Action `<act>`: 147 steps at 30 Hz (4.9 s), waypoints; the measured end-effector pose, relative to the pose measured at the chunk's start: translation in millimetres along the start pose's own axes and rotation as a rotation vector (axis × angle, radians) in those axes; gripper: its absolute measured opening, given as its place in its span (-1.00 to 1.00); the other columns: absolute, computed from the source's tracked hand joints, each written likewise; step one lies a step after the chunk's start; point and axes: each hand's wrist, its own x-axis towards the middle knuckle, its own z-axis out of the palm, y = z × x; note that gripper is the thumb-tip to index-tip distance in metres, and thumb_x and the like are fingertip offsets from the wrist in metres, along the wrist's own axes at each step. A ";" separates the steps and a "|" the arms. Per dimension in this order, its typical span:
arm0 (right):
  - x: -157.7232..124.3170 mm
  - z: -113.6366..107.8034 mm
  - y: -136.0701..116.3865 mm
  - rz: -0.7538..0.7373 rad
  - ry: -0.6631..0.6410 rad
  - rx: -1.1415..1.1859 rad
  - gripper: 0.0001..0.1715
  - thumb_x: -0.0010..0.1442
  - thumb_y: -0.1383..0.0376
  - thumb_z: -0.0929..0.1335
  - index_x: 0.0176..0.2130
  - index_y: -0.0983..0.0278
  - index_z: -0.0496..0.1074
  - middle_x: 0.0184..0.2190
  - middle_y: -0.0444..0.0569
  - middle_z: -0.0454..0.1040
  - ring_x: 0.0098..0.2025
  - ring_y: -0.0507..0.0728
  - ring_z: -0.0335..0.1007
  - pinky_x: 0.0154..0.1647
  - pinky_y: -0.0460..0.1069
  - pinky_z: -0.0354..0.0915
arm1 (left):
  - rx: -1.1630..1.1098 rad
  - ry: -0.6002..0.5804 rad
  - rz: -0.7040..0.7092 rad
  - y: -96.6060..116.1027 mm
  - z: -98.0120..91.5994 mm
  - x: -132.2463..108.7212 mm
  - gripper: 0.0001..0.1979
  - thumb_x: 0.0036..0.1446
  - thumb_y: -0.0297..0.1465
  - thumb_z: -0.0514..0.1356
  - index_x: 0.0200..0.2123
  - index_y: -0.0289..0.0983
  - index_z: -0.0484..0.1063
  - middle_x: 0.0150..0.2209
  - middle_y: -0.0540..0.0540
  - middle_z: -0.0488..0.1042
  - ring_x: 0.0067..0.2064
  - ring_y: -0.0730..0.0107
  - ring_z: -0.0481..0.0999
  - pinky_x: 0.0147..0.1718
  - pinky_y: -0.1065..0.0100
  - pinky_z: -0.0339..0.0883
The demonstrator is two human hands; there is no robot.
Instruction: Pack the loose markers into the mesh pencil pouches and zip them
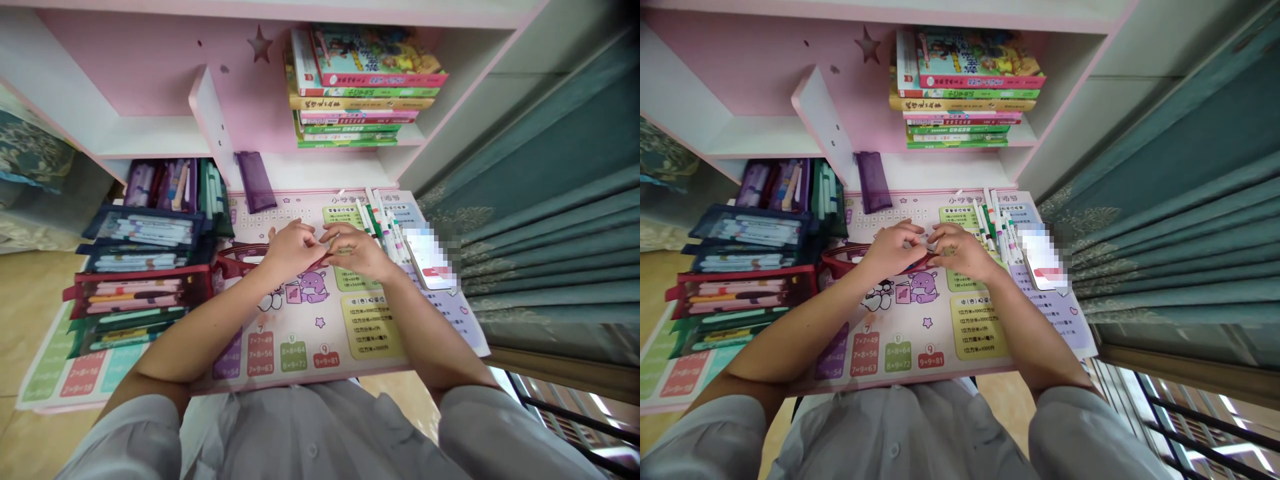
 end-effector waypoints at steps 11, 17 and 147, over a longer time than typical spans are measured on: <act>-0.1 0.0 5.0 -0.029 0.000 -0.010 -0.81 0.02 0.19 0.51 -0.50 0.15 0.46 -0.18 -0.08 0.52 0.14 0.22 0.35 0.19 0.25 0.27 | 0.079 -0.069 -0.061 3.0 -7.6 -6.1 -0.70 0.17 -0.41 0.14 -0.61 -0.27 0.38 0.19 -0.13 0.39 0.39 -0.03 0.05 0.23 -0.44 -0.27; -0.3 -0.3 5.0 -0.013 -0.002 0.004 -0.83 0.02 0.19 0.51 -0.49 0.15 0.48 -0.18 -0.09 0.52 0.16 0.22 0.33 0.19 0.24 0.27 | 0.090 -0.088 -0.081 6.6 -8.8 -7.2 -0.71 0.16 -0.46 0.13 -0.62 -0.27 0.37 0.21 -0.14 0.38 0.40 0.01 0.03 0.24 -0.40 -0.27; 0.2 -2.8 -1.3 -0.117 -0.056 0.088 -0.73 0.10 0.34 0.45 -0.57 0.17 0.38 0.01 -0.16 0.54 0.22 0.23 0.33 0.23 0.30 0.27 | 0.220 -0.070 -0.063 -32.1 -31.3 -40.7 -0.77 0.18 -0.43 0.12 -0.51 -0.25 0.47 0.17 -0.11 0.42 0.38 0.00 0.08 0.28 -0.38 -0.30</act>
